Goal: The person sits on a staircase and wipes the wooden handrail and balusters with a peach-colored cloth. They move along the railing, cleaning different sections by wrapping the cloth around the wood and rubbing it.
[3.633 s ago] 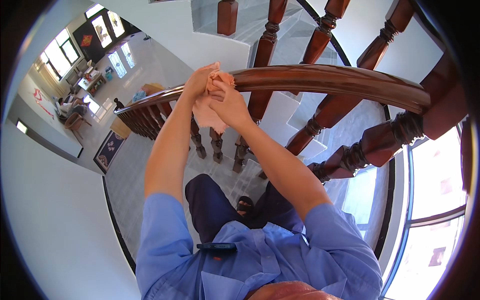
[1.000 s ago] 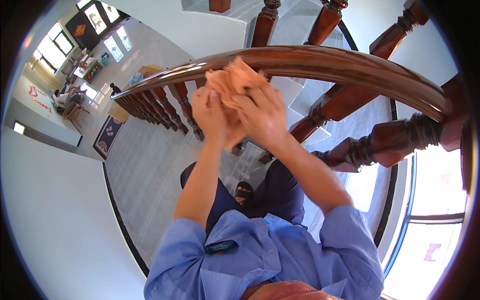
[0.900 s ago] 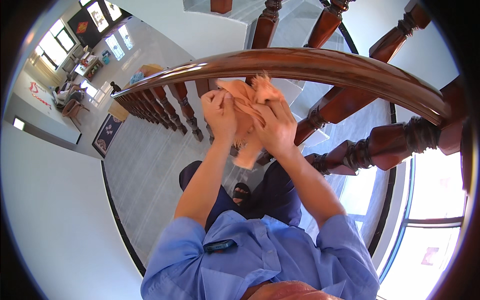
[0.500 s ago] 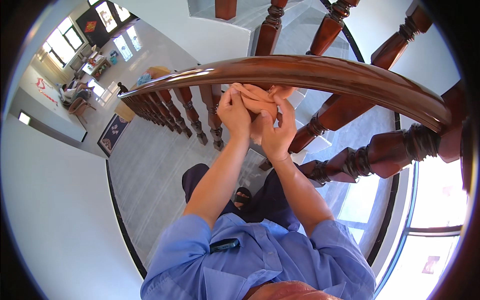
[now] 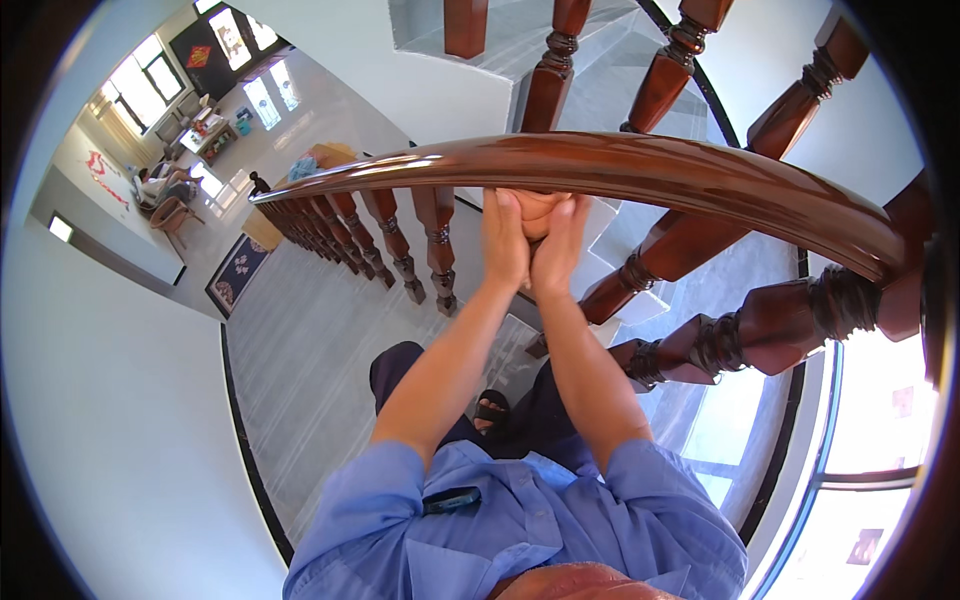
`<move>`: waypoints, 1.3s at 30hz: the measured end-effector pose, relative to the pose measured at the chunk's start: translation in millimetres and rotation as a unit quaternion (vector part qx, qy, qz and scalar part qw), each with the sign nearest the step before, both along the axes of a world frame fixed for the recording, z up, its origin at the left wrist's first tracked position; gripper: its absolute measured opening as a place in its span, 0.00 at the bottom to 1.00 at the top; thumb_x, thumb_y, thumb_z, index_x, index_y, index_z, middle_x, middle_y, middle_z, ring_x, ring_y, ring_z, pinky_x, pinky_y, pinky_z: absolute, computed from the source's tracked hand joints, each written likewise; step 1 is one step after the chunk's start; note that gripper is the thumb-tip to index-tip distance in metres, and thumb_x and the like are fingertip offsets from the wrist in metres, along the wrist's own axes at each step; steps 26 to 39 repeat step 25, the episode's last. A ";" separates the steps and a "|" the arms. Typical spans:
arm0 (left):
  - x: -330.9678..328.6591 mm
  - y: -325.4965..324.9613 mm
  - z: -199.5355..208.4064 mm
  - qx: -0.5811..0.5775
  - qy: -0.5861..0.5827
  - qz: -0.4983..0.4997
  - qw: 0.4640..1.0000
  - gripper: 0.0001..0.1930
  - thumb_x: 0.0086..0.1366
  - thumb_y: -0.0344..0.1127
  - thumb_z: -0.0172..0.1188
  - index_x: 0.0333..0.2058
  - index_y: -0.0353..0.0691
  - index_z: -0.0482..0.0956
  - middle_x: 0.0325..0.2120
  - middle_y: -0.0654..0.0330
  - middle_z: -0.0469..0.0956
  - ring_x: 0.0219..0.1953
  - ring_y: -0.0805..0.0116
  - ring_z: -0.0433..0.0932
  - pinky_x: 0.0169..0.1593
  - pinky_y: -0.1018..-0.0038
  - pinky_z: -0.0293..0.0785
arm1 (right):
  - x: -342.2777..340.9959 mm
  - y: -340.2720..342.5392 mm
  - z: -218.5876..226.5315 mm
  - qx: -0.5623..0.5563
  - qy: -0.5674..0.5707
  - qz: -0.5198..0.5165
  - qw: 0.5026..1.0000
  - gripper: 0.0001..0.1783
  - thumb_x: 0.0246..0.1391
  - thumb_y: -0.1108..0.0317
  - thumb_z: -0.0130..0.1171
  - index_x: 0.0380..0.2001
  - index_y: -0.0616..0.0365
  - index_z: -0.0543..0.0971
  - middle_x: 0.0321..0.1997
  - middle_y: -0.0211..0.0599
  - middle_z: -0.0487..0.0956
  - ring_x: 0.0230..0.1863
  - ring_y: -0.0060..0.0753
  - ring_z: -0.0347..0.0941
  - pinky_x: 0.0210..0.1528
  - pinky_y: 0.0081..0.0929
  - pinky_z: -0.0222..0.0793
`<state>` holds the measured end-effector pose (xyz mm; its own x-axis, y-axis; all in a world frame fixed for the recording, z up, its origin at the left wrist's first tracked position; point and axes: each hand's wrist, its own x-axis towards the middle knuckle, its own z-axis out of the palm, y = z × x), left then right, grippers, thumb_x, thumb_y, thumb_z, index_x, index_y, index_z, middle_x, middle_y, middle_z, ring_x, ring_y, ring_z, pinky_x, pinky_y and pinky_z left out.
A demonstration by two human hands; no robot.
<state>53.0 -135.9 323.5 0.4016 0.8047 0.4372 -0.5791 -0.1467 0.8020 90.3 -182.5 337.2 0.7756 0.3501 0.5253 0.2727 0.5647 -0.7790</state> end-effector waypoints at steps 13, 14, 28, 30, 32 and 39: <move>-29.7 -1.8 -159.4 -0.030 0.169 -0.009 0.985 0.24 0.82 0.50 0.43 0.58 0.32 0.71 0.50 0.55 0.77 0.53 0.67 0.76 0.61 0.71 0.70 | -20.0 -37.7 -178.4 -0.365 -0.119 -0.127 0.915 0.29 0.70 0.60 0.54 0.67 0.65 0.64 0.68 0.62 0.67 0.64 0.66 0.68 0.66 0.50 0.64; -36.3 -2.0 -168.9 -0.094 0.159 0.011 0.983 0.23 0.81 0.49 0.45 0.57 0.35 0.73 0.49 0.57 0.78 0.51 0.69 0.77 0.57 0.72 0.72 | -29.2 -40.6 -170.7 -0.447 -0.067 -0.119 0.884 0.27 0.66 0.59 0.58 0.61 0.63 0.68 0.65 0.61 0.69 0.60 0.65 0.71 0.63 0.51 0.67; -98.0 76.7 -105.7 -0.284 -0.077 0.132 0.947 0.18 0.80 0.41 0.45 0.59 0.35 0.70 0.49 0.48 0.80 0.50 0.52 0.83 0.56 0.60 0.81 | -57.5 -4.0 -131.5 -0.362 0.028 0.304 0.881 0.31 0.54 0.80 0.65 0.61 0.62 0.70 0.50 0.39 0.76 0.48 0.25 0.78 0.50 0.23 0.75; -98.0 76.7 -105.7 -0.284 -0.077 0.132 0.947 0.18 0.80 0.41 0.45 0.59 0.35 0.70 0.49 0.48 0.80 0.50 0.52 0.83 0.56 0.60 0.81 | -57.5 -4.0 -131.5 -0.362 0.028 0.304 0.881 0.31 0.54 0.80 0.65 0.61 0.62 0.70 0.50 0.39 0.76 0.48 0.25 0.78 0.50 0.23 0.75; -98.0 76.7 -105.7 -0.284 -0.077 0.132 0.947 0.18 0.80 0.41 0.45 0.59 0.35 0.70 0.49 0.48 0.80 0.50 0.52 0.83 0.56 0.60 0.81 | -57.5 -4.0 -131.5 -0.362 0.028 0.304 0.881 0.31 0.54 0.80 0.65 0.61 0.62 0.70 0.50 0.39 0.76 0.48 0.25 0.78 0.50 0.23 0.75; -98.0 76.7 -105.7 -0.284 -0.077 0.132 0.947 0.18 0.80 0.41 0.45 0.59 0.35 0.70 0.49 0.48 0.80 0.50 0.52 0.83 0.56 0.60 0.81 | -57.5 -4.0 -131.5 -0.362 0.028 0.304 0.881 0.31 0.54 0.80 0.65 0.61 0.62 0.70 0.50 0.39 0.76 0.48 0.25 0.78 0.50 0.23 0.75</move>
